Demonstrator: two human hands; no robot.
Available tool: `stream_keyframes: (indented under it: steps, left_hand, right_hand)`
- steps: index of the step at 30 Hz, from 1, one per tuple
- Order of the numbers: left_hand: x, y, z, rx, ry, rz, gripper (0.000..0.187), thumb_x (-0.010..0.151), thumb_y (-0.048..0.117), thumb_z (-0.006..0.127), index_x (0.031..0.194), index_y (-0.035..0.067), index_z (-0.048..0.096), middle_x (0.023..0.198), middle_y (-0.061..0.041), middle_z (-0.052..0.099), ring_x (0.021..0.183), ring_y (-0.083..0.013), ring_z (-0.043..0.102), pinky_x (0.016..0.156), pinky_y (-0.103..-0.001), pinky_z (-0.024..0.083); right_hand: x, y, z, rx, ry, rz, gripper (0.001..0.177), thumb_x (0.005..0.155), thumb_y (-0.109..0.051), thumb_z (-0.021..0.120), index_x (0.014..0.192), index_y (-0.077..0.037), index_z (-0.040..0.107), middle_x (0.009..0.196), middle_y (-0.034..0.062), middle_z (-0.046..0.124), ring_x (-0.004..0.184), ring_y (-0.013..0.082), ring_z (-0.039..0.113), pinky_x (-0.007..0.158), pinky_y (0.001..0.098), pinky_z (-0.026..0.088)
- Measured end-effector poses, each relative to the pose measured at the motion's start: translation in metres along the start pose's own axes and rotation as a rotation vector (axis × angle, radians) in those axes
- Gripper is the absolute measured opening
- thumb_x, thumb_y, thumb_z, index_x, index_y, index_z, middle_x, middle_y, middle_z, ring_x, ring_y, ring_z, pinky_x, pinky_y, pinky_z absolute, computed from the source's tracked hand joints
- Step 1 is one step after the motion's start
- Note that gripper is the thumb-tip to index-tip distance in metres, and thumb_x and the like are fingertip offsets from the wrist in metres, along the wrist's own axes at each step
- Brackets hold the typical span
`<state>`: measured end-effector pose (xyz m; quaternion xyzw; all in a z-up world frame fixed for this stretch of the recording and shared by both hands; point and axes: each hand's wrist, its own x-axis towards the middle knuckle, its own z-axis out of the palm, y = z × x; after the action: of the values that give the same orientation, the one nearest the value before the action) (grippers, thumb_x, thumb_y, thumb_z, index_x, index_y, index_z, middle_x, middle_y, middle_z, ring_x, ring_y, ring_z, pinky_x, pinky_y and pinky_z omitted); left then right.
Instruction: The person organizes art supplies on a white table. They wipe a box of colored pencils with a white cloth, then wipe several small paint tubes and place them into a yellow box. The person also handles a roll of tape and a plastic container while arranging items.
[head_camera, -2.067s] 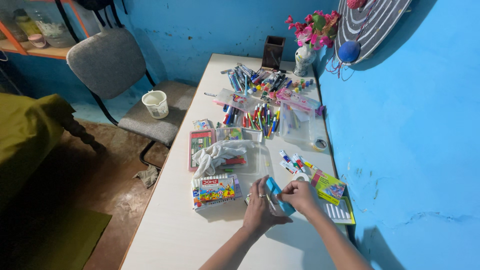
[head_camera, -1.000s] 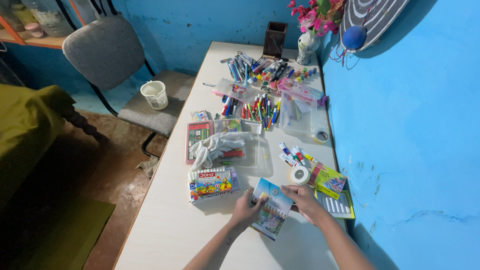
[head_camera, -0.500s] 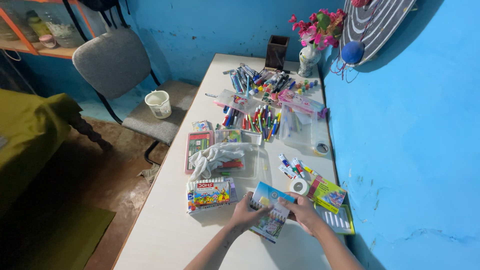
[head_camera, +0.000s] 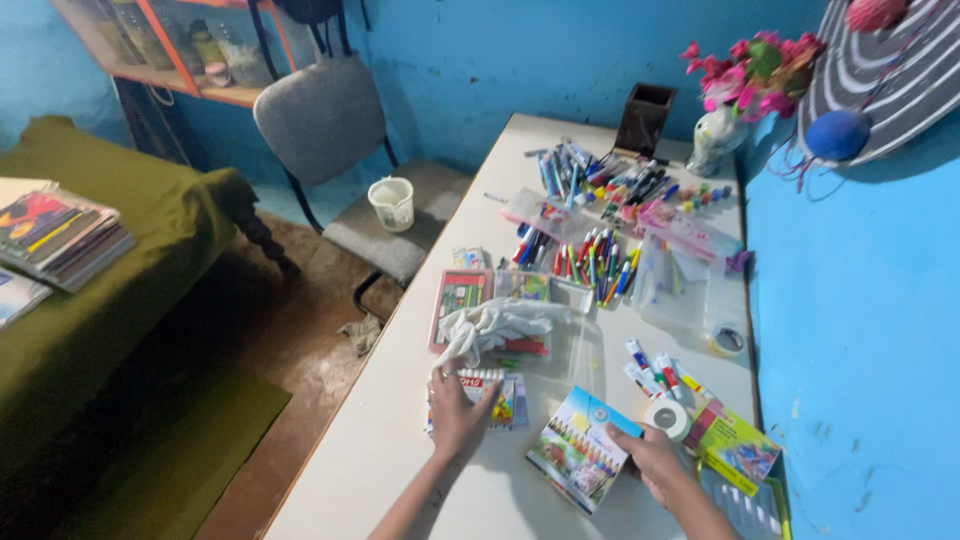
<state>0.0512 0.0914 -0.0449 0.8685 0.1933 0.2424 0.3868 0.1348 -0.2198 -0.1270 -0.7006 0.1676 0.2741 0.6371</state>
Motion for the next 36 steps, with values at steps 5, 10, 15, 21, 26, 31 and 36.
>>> stream_keyframes:
  steps: [5, 10, 15, 21, 26, 31, 36]
  left_hand:
    - [0.018, -0.033, -0.027, 0.173, -0.156, -0.500, 0.123, 0.063, 0.061, 0.091, 0.147, -0.003, 0.028, 0.141, -0.024, 0.037, 0.134, -0.0432, 0.039, 0.111, -0.051, 0.038]
    - [0.026, -0.057, -0.021, 0.152, -0.278, -0.632, 0.130, 0.061, 0.064, 0.091, 0.149, -0.005, 0.024, 0.144, -0.026, 0.036, 0.137, -0.0437, 0.039, 0.114, -0.050, 0.039]
    - [0.037, -0.069, -0.003, 0.033, -0.307, -0.603, 0.130, 0.063, 0.056, 0.094, 0.149, -0.010, 0.024, 0.146, -0.029, 0.034, 0.135, -0.0466, 0.040, 0.112, -0.049, 0.042]
    - [0.061, -0.078, -0.021, 0.117, -0.568, -0.677, 0.118, 0.055, 0.059, 0.097, 0.137, -0.008, 0.044, 0.144, -0.027, 0.043, 0.133, -0.0389, 0.050, 0.101, -0.044, 0.055]
    - [0.067, -0.074, -0.050, 0.000, -0.722, -0.669, 0.118, 0.053, 0.056, 0.098, 0.132, -0.014, 0.044, 0.135, -0.027, 0.055, 0.115, -0.0315, 0.069, 0.084, -0.039, 0.066]
    - [0.067, -0.067, -0.059, -0.159, -0.839, -0.672, 0.087, 0.060, 0.053, 0.092, 0.116, -0.009, 0.066, 0.108, -0.020, 0.076, 0.089, -0.0239, 0.078, 0.070, -0.036, 0.065]
    - [0.056, -0.059, -0.033, -0.573, -0.771, -0.420, 0.058, 0.072, 0.043, 0.087, 0.112, 0.006, 0.069, 0.099, -0.006, 0.077, 0.077, -0.0107, 0.073, 0.062, -0.025, 0.058]
  right_hand:
    - [0.003, -0.024, 0.022, -1.152, 0.354, -0.198, 0.057, 0.081, -0.051, 0.086, 0.106, -0.002, 0.071, 0.103, 0.0206, 0.072, 0.093, 0.0303, 0.071, 0.080, 0.0395, 0.057]
    - [-0.022, -0.038, 0.096, -0.988, 0.496, -0.940, 0.039, 0.072, -0.034, 0.079, 0.096, -0.004, 0.076, 0.093, 0.0168, 0.073, 0.084, 0.0334, 0.073, 0.077, 0.0419, 0.059]
    - [-0.012, -0.033, 0.177, -0.705, 0.296, -0.463, 0.047, 0.083, -0.045, 0.079, 0.105, -0.003, 0.076, 0.098, 0.0165, 0.079, 0.089, 0.0273, 0.077, 0.082, 0.0370, 0.059]
    - [-0.008, -0.020, 0.192, -0.733, 0.450, -0.480, 0.069, 0.065, -0.052, 0.091, 0.106, 0.000, 0.072, 0.093, 0.0137, 0.077, 0.084, 0.0254, 0.076, 0.077, 0.0368, 0.058]
    - [-0.026, -0.024, 0.198, -0.602, 0.414, -0.359, 0.057, 0.066, -0.054, 0.088, 0.098, -0.006, 0.080, 0.084, 0.0059, 0.079, 0.076, 0.0156, 0.074, 0.073, 0.0317, 0.057]
    - [-0.053, -0.042, 0.198, -0.600, 0.411, -0.433, 0.059, 0.067, -0.058, 0.086, 0.102, -0.010, 0.083, 0.085, 0.0028, 0.080, 0.078, 0.0115, 0.074, 0.075, 0.0292, 0.057]
    - [-0.051, -0.077, 0.162, -0.647, 0.429, -0.525, 0.066, 0.065, -0.057, 0.089, 0.105, -0.006, 0.080, 0.092, 0.0063, 0.080, 0.085, 0.0159, 0.075, 0.078, 0.0309, 0.057]
